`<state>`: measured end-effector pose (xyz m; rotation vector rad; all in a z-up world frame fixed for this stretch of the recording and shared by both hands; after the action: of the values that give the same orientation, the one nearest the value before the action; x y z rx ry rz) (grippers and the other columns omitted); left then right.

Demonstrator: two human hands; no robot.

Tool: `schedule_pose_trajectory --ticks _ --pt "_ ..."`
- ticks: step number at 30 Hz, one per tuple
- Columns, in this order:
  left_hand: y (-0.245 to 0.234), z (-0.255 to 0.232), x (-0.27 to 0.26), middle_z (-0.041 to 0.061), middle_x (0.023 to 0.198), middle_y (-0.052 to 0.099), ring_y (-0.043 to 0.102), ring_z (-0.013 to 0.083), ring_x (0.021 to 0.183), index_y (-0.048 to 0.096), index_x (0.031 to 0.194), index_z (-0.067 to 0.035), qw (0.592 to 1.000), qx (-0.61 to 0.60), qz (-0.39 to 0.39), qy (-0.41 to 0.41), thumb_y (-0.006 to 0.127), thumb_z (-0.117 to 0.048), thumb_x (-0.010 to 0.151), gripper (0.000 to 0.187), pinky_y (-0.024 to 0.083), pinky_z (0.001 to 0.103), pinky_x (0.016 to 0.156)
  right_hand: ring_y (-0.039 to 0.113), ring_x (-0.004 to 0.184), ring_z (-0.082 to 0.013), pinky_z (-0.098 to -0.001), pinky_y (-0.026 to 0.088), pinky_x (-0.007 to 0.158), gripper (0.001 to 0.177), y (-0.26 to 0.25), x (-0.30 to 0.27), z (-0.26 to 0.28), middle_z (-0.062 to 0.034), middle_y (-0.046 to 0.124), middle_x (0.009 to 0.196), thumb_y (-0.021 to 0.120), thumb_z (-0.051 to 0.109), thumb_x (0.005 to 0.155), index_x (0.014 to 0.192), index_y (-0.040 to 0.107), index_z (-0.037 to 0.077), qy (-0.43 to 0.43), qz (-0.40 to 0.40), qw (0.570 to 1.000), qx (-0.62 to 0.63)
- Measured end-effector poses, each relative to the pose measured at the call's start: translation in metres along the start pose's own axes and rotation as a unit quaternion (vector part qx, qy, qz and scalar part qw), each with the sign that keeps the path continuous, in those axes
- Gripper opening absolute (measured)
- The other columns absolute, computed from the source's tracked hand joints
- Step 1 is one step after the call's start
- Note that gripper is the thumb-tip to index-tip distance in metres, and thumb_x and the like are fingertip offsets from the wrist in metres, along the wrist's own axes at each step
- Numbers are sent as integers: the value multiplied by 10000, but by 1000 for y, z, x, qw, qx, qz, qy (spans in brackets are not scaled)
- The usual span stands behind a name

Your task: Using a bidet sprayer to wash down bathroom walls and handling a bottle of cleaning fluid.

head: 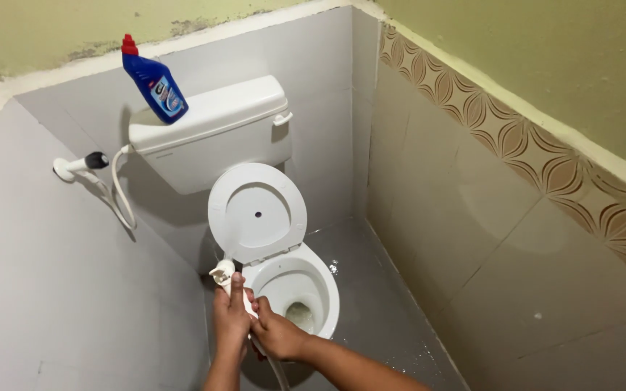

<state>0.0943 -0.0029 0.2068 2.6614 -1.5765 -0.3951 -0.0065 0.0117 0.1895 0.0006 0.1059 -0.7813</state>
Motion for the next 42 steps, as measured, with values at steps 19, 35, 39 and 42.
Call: schedule_pose_trajectory --ticks 19,35,39,42 --pt "52 12 67 24 662 561 536 113 541 570 955 -66 983 90 156 -29 558 -531 956 465 452 292 506 607 653 -163 -333 542 632 316 -39 29 -16 -95 617 809 321 263 1116 1345 245 59 100 -160 982 24" --pt "64 -18 67 32 649 513 500 121 537 510 1010 -60 992 21 118 39 541 -457 1016 399 436 284 526 614 689 -210 -387 508 648 312 -61 41 10 -143 641 850 357 170 1054 1341 296 65 99 -193 974 -70" --pt "49 -14 81 15 673 537 503 112 551 526 1028 -62 991 5 124 39 560 -444 1005 385 441 276 530 602 705 -205 -390 513 657 302 -53 54 7 -136 633 856 346 191 1071 1340 283 69 114 -184 974 -59" --pt "42 -24 82 13 680 537 516 104 568 511 1034 -50 988 -9 131 86 547 -460 1027 412 451 269 540 590 717 -203 -384 514 667 305 -45 64 9 -137 616 846 339 211 1089 1349 270 67 90 -163 981 -62"
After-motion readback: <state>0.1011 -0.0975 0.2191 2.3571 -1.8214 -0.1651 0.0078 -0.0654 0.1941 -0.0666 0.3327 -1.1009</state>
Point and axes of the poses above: each hand's wrist, its own x-axis towards the middle knuckle, its own y-axis out of the palm, z = x × y, the point moved 8 cm from there along x, towards the middle knuckle
